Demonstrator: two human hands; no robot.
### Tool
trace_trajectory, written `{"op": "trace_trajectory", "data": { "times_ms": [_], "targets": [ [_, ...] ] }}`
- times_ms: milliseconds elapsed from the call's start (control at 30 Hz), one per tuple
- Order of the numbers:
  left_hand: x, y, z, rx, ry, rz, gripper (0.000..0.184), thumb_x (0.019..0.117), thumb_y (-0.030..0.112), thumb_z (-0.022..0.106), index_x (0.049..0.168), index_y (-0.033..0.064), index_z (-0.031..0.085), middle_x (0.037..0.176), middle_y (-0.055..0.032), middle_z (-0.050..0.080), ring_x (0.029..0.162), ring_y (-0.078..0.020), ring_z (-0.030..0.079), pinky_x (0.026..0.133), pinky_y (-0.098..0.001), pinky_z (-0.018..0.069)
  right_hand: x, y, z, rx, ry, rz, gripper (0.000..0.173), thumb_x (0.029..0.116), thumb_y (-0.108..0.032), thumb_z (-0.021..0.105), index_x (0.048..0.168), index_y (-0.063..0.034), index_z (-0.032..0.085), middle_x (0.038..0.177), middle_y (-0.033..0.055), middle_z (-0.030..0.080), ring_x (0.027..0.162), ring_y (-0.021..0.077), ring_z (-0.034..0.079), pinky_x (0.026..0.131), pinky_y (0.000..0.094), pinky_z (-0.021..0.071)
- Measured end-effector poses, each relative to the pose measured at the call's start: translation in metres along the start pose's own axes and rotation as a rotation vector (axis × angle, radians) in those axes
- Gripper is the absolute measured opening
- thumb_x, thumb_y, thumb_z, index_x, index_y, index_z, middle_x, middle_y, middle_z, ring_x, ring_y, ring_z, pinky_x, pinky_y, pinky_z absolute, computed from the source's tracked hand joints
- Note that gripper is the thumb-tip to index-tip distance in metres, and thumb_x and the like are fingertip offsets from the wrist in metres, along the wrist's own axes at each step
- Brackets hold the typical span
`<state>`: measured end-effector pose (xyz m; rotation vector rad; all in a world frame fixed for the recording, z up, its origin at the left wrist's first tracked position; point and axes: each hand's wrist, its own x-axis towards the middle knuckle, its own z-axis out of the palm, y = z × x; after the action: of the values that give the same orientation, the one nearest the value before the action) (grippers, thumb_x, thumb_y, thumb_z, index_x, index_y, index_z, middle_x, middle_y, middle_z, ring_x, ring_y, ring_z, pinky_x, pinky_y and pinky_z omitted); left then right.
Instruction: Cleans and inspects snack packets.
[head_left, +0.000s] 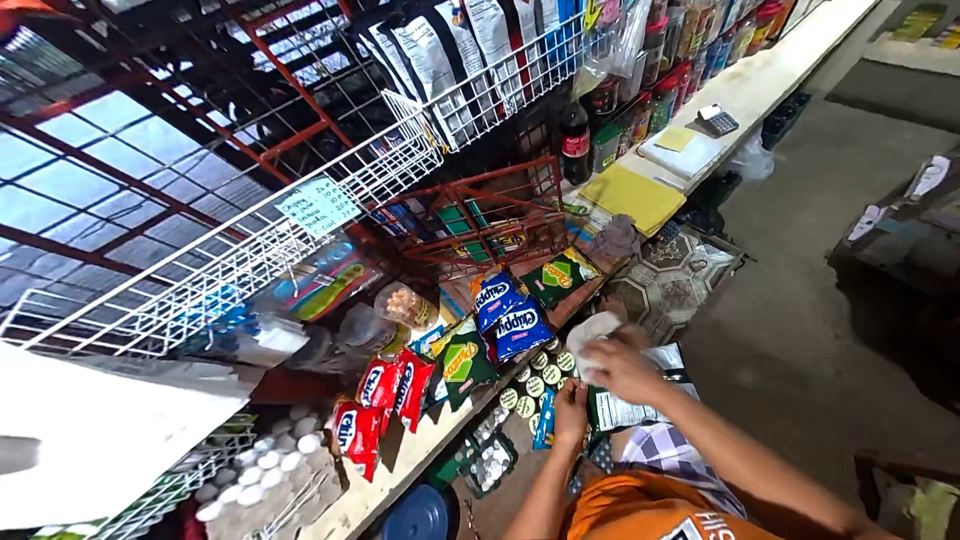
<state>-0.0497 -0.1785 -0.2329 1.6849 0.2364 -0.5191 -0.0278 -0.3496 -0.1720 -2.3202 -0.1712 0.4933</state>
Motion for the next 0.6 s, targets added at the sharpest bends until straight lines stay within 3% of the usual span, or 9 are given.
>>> {"op": "trace_trajectory", "data": {
  "times_ms": [67,133,300,400,467,533,600],
  "targets": [
    [-0.003,-0.006,0.001,0.028,0.048,-0.020,0.018,0.1051,0.006,0.051,0.100,-0.0067,0.063,0.085,-0.0092,0.060,0.077,-0.0125,0.057,0.075,-0.0322,0.0512,0.012,0.005,0.018,-0.114,-0.132,0.028,0.049,0.1072,-0.041,0.048,0.147,-0.0129,0.055,0.152,0.0142,0.052,0.144,0.0339,0.044,0.117,0.0563,0.0342],
    [-0.004,-0.012,0.000,-0.005,0.090,-0.045,0.018,0.1057,0.006,0.050,0.101,-0.0072,0.062,0.087,-0.0107,0.059,0.079,-0.0139,0.057,0.077,-0.0330,0.0515,0.007,0.030,0.011,-0.104,-0.070,0.070,0.048,0.1068,-0.043,0.047,0.141,-0.0108,0.061,0.142,0.0174,0.059,0.136,0.0364,0.053,0.113,0.0582,0.0396],
    [-0.006,-0.002,-0.008,-0.180,0.123,-0.145,0.017,0.1027,0.010,0.061,0.098,-0.0041,0.068,0.081,-0.0072,0.065,0.069,-0.0098,0.060,0.068,-0.0277,0.0531,-0.028,0.100,-0.028,0.014,0.142,0.184,0.039,0.1038,-0.025,0.059,0.130,0.0031,0.064,0.130,0.0277,0.063,0.123,0.0431,0.060,0.109,0.0575,0.0446],
    [-0.007,0.007,-0.011,-0.222,0.077,-0.201,0.016,0.1037,0.010,0.058,0.100,-0.0032,0.067,0.077,-0.0049,0.062,0.061,-0.0079,0.055,0.058,-0.0241,0.0485,-0.027,0.072,-0.050,0.123,0.350,0.181,0.034,0.1005,-0.023,0.063,0.120,0.0043,0.068,0.120,0.0269,0.067,0.113,0.0403,0.065,0.101,0.0572,0.0483],
    [-0.010,0.011,-0.010,-0.252,0.021,-0.238,0.018,0.1058,0.009,0.054,0.106,-0.0034,0.066,0.081,-0.0053,0.063,0.064,-0.0086,0.057,0.060,-0.0254,0.0512,-0.013,0.033,-0.044,0.181,0.333,0.055,0.031,0.0991,-0.020,0.062,0.117,0.0043,0.070,0.128,0.0245,0.063,0.119,0.0360,0.062,0.104,0.0519,0.0480],
    [-0.011,0.014,-0.007,-0.278,-0.001,-0.254,0.018,0.1062,0.008,0.052,0.107,-0.0035,0.065,0.079,-0.0041,0.062,0.062,-0.0081,0.057,0.060,-0.0245,0.0512,0.005,0.010,-0.020,0.133,0.101,0.002,0.035,0.1021,-0.022,0.057,0.127,0.0014,0.067,0.145,0.0220,0.055,0.136,0.0349,0.052,0.115,0.0500,0.0400],
    [-0.010,0.013,-0.003,-0.295,0.021,-0.239,0.017,0.1058,0.005,0.051,0.106,-0.0047,0.065,0.076,-0.0032,0.060,0.059,-0.0069,0.054,0.056,-0.0232,0.0488,0.008,-0.003,0.010,0.022,-0.085,-0.006,0.040,0.1054,-0.023,0.052,0.140,-0.0040,0.060,0.154,0.0182,0.049,0.145,0.0342,0.043,0.121,0.0509,0.0321]
  ]
}}
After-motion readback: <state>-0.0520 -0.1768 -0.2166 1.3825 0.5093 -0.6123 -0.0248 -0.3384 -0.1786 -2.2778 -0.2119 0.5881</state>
